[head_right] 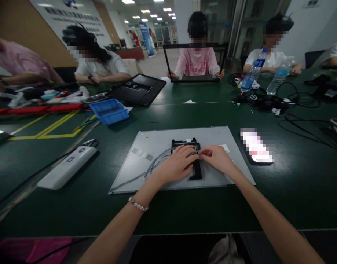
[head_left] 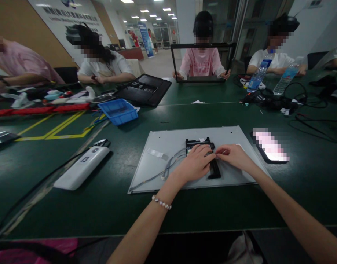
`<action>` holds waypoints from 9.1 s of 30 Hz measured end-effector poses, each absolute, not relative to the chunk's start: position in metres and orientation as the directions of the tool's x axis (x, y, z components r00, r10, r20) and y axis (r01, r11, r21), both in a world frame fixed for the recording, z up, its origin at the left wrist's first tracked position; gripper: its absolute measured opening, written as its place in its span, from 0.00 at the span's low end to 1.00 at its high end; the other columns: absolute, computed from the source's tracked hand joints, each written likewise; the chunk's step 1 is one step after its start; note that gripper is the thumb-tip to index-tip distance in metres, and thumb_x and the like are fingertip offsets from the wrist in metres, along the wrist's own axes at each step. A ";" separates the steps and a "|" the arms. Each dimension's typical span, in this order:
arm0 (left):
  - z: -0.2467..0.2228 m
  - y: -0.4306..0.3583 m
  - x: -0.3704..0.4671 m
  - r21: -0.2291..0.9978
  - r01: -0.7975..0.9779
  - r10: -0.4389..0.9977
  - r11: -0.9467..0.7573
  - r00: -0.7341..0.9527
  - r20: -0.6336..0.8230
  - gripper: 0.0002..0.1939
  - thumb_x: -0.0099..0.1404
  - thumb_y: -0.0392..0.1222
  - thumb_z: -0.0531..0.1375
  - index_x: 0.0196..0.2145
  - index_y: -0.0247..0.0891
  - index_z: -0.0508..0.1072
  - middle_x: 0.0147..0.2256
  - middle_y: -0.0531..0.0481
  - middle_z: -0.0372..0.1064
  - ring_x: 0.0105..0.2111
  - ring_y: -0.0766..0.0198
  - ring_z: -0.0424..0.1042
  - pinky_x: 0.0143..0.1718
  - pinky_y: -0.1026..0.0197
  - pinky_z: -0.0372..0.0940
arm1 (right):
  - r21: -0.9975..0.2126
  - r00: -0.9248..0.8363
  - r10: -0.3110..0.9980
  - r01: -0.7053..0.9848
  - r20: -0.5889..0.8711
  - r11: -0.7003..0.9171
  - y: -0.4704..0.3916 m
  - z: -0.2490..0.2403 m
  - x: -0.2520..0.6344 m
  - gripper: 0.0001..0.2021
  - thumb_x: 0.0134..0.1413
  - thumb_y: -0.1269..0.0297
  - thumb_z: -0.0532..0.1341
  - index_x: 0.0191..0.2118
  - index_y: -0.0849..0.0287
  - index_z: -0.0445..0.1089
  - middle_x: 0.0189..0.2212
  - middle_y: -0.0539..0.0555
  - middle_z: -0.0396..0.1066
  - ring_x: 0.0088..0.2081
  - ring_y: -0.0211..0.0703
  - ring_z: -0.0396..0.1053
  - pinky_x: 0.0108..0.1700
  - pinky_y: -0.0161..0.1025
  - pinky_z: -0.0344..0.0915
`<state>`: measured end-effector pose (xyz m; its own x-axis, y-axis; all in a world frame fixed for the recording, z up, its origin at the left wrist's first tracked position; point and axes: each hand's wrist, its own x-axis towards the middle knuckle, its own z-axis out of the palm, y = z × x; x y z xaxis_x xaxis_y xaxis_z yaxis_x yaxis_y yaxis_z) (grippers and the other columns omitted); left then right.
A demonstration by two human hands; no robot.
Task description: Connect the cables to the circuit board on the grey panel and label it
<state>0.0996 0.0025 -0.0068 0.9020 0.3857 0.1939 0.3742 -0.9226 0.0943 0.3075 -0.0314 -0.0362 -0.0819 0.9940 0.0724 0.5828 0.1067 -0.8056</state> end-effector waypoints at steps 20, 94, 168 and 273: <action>0.026 0.020 0.007 -0.073 0.889 0.871 -0.453 0.458 0.178 0.16 0.65 0.47 0.52 0.47 0.36 0.64 0.44 0.43 0.67 0.41 0.54 0.69 0.42 0.56 0.61 | -0.668 -0.008 0.971 0.724 0.240 0.171 -0.037 -0.032 0.311 0.10 0.52 0.65 0.56 0.35 0.57 0.74 0.35 0.54 0.72 0.31 0.41 0.69 0.36 0.40 0.63; -0.005 -0.026 0.022 0.053 0.938 0.919 -0.342 0.322 0.227 0.09 0.65 0.39 0.51 0.41 0.38 0.67 0.40 0.46 0.71 0.41 0.55 0.70 0.42 0.55 0.62 | -0.689 -0.124 0.981 0.699 0.152 0.195 -0.038 -0.036 0.313 0.10 0.52 0.64 0.59 0.41 0.55 0.73 0.38 0.54 0.71 0.35 0.42 0.70 0.38 0.40 0.65; 0.009 0.075 0.212 -0.123 0.613 0.609 -0.780 0.790 0.069 0.08 0.61 0.33 0.55 0.34 0.31 0.75 0.37 0.37 0.73 0.39 0.57 0.72 0.40 0.59 0.63 | -0.501 0.133 0.987 0.862 0.086 -0.073 -0.026 -0.029 0.349 0.12 0.54 0.67 0.55 0.42 0.58 0.72 0.41 0.56 0.69 0.36 0.40 0.69 0.41 0.36 0.60; -0.040 0.041 0.090 0.372 0.753 0.836 -0.543 0.444 0.323 0.32 0.61 0.40 0.54 0.60 0.29 0.48 0.53 0.34 0.58 0.52 0.49 0.63 0.52 0.50 0.58 | -0.073 -0.297 0.941 0.947 0.160 0.312 0.044 -0.009 0.229 0.12 0.56 0.76 0.51 0.38 0.65 0.72 0.36 0.60 0.73 0.39 0.46 0.70 0.41 0.37 0.63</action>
